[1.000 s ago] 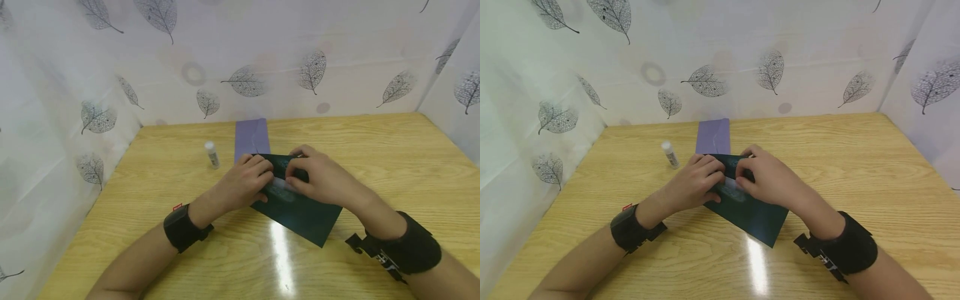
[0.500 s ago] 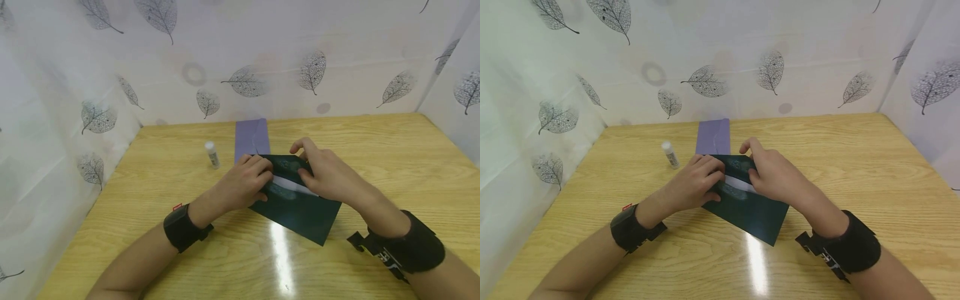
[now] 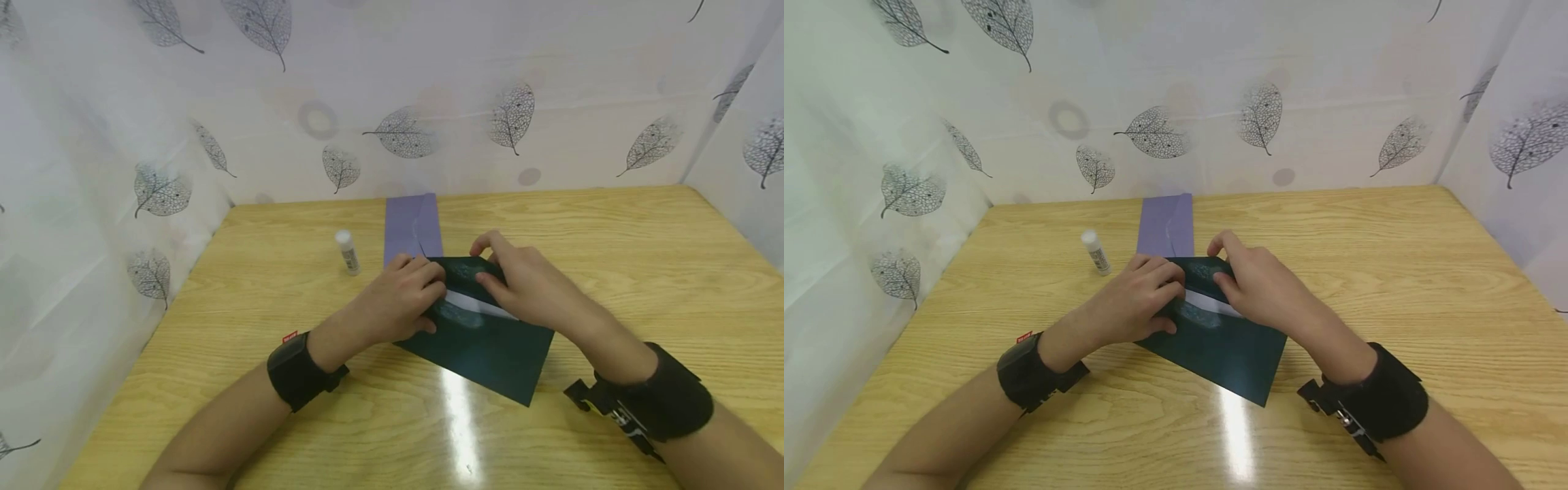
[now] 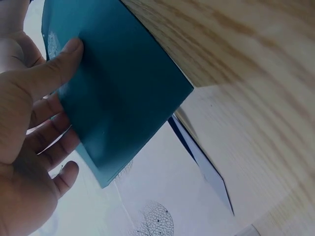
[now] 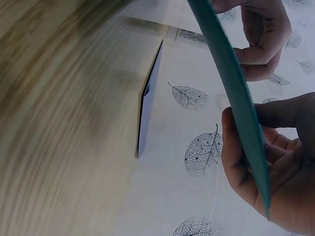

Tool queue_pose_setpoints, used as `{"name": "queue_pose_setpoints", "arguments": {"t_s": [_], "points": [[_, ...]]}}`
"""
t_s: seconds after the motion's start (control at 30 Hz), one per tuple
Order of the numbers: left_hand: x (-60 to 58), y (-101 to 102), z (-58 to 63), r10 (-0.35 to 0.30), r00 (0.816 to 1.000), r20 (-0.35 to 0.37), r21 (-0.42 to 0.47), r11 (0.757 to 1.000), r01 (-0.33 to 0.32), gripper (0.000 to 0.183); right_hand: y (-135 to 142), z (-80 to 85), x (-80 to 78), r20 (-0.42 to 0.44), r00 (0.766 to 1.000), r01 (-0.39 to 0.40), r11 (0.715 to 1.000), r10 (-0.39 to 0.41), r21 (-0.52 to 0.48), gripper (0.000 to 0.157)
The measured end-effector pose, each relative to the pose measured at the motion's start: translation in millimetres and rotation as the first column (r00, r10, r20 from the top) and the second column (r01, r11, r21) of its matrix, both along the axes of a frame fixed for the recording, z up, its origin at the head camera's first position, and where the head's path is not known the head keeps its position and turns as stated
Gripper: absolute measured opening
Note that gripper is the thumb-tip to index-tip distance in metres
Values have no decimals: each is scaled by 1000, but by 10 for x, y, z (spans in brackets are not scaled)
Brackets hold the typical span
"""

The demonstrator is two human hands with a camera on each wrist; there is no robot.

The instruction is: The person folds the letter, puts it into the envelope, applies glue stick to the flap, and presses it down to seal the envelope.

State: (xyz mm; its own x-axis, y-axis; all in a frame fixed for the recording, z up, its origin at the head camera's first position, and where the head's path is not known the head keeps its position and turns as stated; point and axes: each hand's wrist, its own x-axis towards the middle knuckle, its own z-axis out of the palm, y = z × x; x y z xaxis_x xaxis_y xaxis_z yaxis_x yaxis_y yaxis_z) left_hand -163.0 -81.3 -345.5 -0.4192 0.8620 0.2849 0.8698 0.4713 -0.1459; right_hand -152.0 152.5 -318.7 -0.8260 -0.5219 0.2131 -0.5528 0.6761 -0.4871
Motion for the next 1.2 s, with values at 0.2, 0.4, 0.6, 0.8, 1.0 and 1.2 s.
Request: {"name": "queue_pose_setpoints", "arguments": {"t_s": [0.2,0.4,0.6,0.8,1.0,1.2], "points": [[6,-12,-8,2,999,39,-37,999,0,50,-21,-29,-6,37,999,2,999,-4,32,28],[-26,-47,-24,19,997,72,-28,999,-17,48,-28,-64,-18,68,998,-12,997,7,72,31],[-162,-244,140,174,982,79,46,983,-178,41,-29,-128,-49,91,995,-34,995,25,97,35],[-320,-571,354,466,882,75,20,883,-469,49,-34,-176,-59,104,994,-51,992,39,119,39],[-399,-758,402,660,737,147,-166,751,-639,58,-35,-225,-58,88,995,-65,992,55,112,39],[-440,-805,336,661,698,276,-238,750,-617,32,-39,-272,-83,87,993,-86,990,77,111,38]]}}
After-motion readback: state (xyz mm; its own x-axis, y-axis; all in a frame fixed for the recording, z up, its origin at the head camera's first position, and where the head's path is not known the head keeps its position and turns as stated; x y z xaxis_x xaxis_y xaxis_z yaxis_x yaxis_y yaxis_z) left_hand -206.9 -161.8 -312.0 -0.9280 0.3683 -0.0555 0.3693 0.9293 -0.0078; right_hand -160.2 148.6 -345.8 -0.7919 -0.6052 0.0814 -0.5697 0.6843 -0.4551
